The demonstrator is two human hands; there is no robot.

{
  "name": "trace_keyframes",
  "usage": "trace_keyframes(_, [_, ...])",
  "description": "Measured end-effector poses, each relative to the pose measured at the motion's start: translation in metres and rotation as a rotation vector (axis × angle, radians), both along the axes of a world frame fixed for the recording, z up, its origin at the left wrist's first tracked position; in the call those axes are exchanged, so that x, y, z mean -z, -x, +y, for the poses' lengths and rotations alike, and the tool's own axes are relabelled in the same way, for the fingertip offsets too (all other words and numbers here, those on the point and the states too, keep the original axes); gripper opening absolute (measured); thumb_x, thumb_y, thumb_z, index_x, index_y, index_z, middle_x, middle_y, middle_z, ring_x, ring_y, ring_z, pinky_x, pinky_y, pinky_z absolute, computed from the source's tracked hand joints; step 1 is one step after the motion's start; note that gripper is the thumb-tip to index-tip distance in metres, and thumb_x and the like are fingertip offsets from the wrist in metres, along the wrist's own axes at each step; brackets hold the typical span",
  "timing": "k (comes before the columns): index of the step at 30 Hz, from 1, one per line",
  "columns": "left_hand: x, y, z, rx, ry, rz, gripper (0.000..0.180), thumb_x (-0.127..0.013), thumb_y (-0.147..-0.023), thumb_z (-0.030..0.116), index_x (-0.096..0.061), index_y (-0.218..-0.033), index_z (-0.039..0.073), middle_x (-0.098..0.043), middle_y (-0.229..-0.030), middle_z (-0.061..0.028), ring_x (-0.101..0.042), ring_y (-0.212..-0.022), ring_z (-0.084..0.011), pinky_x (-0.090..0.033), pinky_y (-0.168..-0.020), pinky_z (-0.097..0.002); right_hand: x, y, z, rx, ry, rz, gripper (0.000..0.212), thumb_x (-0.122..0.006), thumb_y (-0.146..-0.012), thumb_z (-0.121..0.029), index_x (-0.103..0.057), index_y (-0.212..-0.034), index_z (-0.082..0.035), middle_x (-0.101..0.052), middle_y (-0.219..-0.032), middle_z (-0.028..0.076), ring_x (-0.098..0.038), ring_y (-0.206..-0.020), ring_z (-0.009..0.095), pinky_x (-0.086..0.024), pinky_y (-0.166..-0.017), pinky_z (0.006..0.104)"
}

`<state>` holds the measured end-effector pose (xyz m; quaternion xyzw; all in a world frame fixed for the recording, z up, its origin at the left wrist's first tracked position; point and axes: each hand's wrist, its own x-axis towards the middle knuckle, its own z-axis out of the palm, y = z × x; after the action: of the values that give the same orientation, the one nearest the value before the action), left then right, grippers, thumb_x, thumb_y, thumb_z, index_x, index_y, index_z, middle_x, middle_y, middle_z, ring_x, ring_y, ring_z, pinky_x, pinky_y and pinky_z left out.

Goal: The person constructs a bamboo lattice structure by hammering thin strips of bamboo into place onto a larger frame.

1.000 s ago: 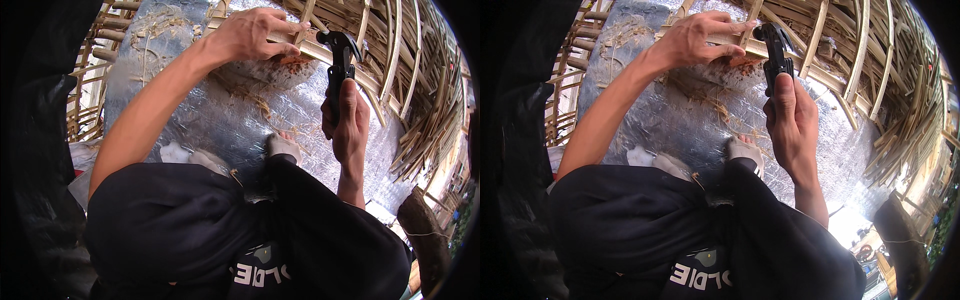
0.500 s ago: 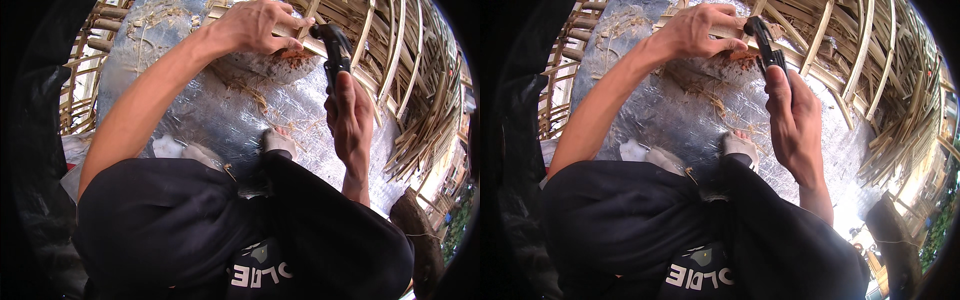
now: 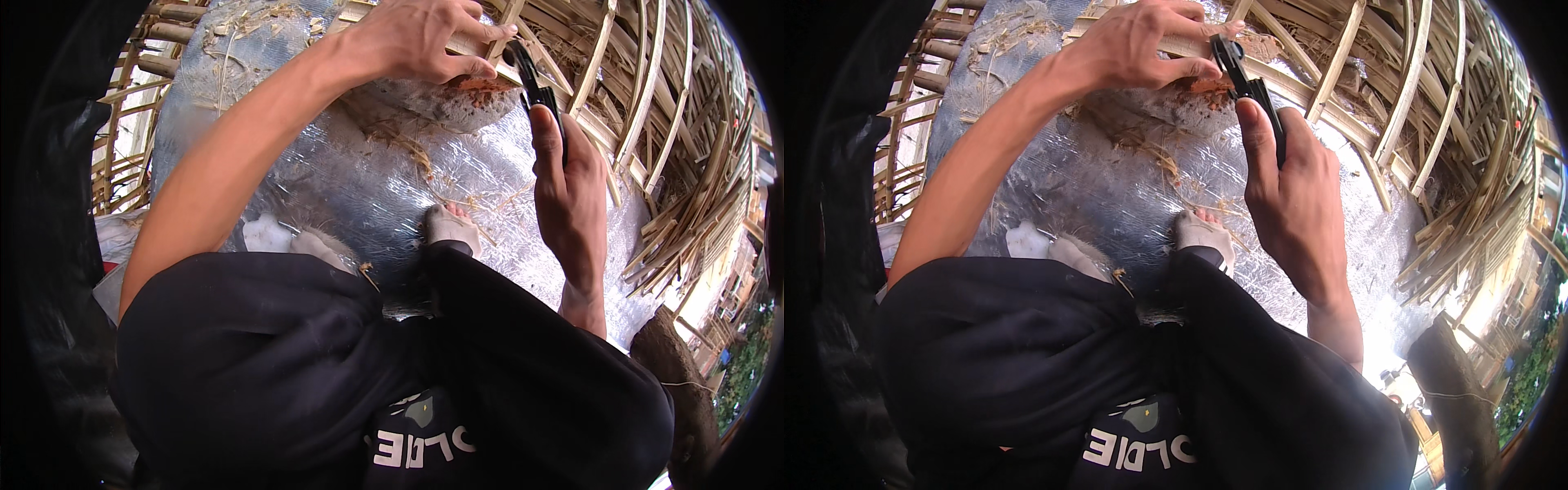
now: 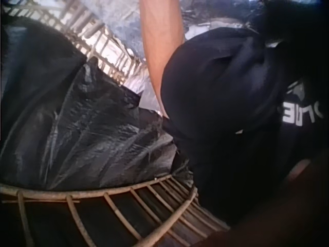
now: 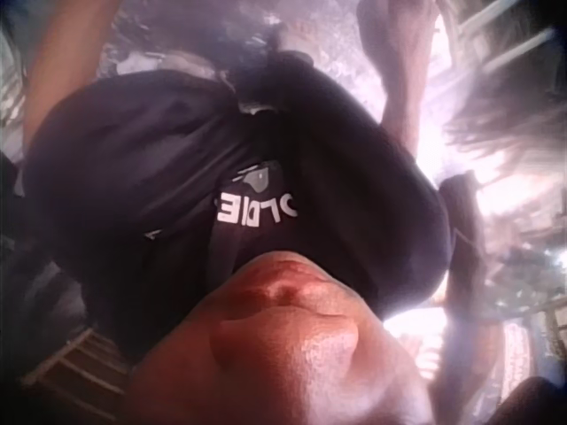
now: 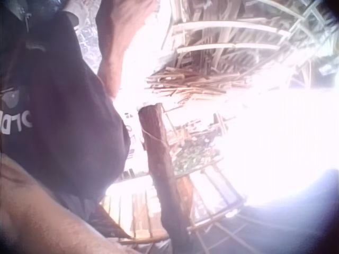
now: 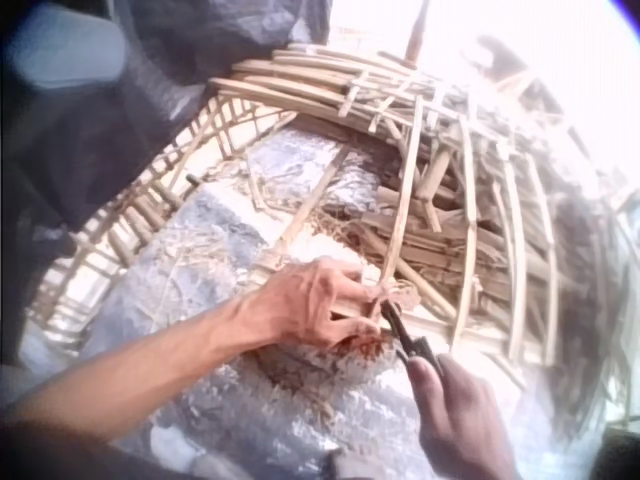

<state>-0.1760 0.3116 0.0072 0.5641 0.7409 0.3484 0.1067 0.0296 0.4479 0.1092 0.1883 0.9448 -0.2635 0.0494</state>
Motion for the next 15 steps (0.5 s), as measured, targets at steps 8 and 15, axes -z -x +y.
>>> trace_keyframes(8, [-0.004,-0.001,0.0,0.048,0.0,0.013,0.03,-0.07,-0.091,0.037,-0.075,-0.113,0.017,-0.059,-0.078,-0.0065,-0.053,-0.062,-0.0184,-0.049,-0.052,-0.033,0.026,-0.015,0.006,0.171,0.681,0.155,0.056,-0.041,-0.104,-0.059,-0.053,-0.09,-0.006,-0.042,-0.058,-0.004,-0.036,-0.044,0.005,-0.025,-0.04,0.0218])
trace_keyframes(15, [-0.001,-0.001,0.002,0.025,-0.06,0.104,0.036,-0.07,-0.091,0.041,-0.074,-0.118,0.018,-0.059,-0.079,-0.006,-0.053,-0.064,-0.018,-0.05,-0.052,-0.0336,0.008,-0.001,0.019,0.365,0.905,0.157,0.061,-0.035,-0.105,-0.06,-0.056,-0.096,-0.003,-0.036,-0.051,-0.004,-0.028,-0.036,0.006,-0.024,-0.033,0.0242])
